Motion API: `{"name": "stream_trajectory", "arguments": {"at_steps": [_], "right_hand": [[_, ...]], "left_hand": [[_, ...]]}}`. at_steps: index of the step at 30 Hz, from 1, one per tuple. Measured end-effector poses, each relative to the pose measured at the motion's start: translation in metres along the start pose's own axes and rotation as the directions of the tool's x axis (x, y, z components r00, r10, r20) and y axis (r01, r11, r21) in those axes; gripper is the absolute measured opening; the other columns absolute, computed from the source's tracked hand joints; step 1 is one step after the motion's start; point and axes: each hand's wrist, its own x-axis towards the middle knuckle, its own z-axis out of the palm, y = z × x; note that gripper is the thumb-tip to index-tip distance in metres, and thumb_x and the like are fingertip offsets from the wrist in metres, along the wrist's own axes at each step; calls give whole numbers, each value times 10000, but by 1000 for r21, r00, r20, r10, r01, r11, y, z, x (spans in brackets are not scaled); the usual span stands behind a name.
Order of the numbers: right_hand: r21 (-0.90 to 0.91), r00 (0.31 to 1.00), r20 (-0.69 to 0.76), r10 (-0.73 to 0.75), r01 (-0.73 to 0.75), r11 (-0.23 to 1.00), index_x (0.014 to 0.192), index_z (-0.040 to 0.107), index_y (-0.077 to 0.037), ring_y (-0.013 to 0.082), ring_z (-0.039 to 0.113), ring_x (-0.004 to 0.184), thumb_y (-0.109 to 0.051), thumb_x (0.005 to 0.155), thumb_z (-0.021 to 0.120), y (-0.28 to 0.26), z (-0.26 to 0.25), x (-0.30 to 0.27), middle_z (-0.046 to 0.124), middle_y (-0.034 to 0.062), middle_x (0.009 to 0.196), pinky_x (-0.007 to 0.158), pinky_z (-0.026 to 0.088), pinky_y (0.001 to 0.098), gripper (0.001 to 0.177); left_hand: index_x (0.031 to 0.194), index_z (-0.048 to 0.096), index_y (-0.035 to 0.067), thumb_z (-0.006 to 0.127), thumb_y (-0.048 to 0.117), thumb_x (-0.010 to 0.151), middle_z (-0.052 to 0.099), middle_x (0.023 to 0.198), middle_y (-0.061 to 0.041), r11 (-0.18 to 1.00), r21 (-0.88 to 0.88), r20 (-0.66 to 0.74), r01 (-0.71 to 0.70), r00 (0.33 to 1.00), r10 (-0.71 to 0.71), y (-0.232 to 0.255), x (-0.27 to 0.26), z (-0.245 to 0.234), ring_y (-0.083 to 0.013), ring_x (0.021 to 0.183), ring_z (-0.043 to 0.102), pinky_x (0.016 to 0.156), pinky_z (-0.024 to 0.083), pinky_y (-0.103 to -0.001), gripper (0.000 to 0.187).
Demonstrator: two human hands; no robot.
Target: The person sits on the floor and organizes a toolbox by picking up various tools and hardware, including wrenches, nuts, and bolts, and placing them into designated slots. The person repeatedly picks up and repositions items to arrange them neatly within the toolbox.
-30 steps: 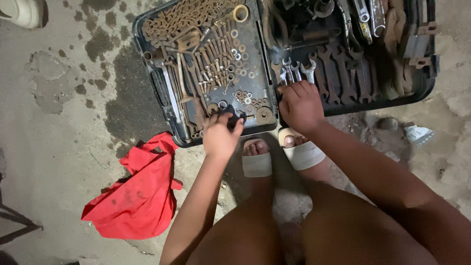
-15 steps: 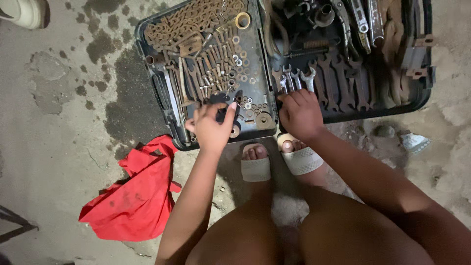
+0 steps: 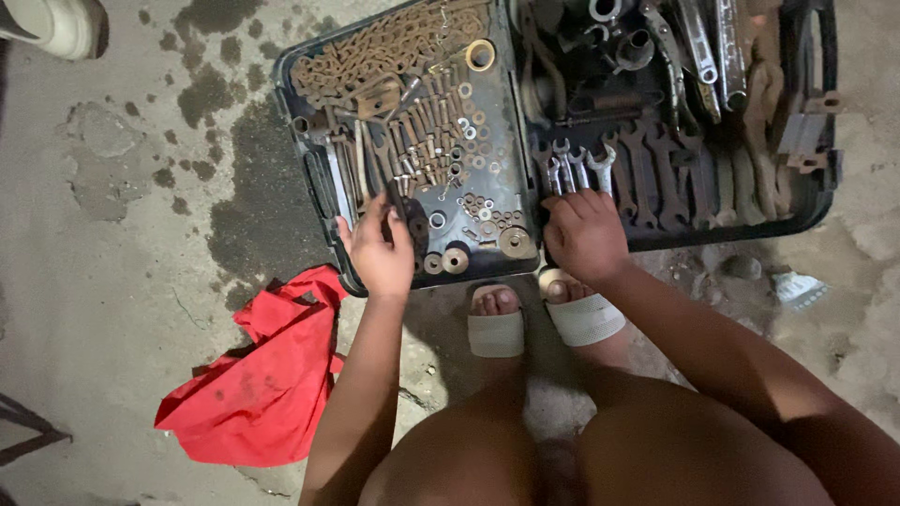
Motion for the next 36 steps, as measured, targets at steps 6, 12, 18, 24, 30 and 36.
{"name": "stream_trajectory", "arguments": {"at_steps": [6, 12, 18, 24, 30, 36], "right_hand": [[44, 1000, 17, -4, 4, 999, 1074, 679, -19, 352, 623, 904, -32, 831, 678, 1, 0, 1, 648, 140, 933, 835, 517, 462, 244], [12, 999, 1, 38, -38, 999, 1033, 699, -28, 353, 627, 883, -42, 837, 681, -6, 2, 1, 654, 141, 892, 814, 519, 461, 197], [1, 1000, -8, 16, -16, 1000, 1045, 694, -33, 361, 634, 912, -52, 839, 687, -7, 3, -8, 662, 144, 926, 840, 518, 475, 207], [25, 999, 32, 28, -28, 999, 1014, 689, -28, 360, 634, 871, -52, 816, 694, -3, 2, -8, 651, 147, 892, 800, 507, 479, 199], [33, 999, 29, 19, -20, 999, 1006, 694, -34, 347, 631, 857, -58, 812, 701, -4, 1, -11, 642, 135, 879, 790, 502, 466, 196], [23, 1000, 16, 27, -27, 999, 1019, 700, -38, 330, 637, 871, -58, 809, 688, -6, 0, -12, 650, 123, 889, 806, 494, 458, 211]], "left_hand": [[1175, 741, 79, 619, 118, 975, 738, 1205, -139, 997, -25, 18, -78, 997, 79, -6, -3, 6, -315, 1307, 587, 1239, 317, -517, 238], [1135, 756, 120, 693, 163, 929, 624, 1351, -114, 974, 4, 103, -228, 969, 226, 4, -8, -9, -426, 1442, 412, 1197, 357, -503, 219], [1123, 773, 182, 772, 228, 863, 531, 1410, -116, 937, 144, 244, -319, 929, 279, 14, 35, 3, -404, 1419, 364, 1164, 287, -555, 264], [1056, 780, 210, 820, 248, 768, 529, 1376, -121, 914, 190, 288, -358, 910, 297, 28, 57, 27, -407, 1382, 358, 1114, 272, -583, 293], [1023, 779, 196, 840, 253, 739, 544, 1356, -91, 917, 218, 291, -335, 919, 267, 29, 61, 41, -383, 1373, 370, 1095, 287, -581, 295], [1006, 750, 165, 864, 265, 722, 582, 1269, -113, 941, 211, 285, -266, 937, 201, 25, 61, 44, -373, 1307, 414, 1037, 279, -607, 322]]}}
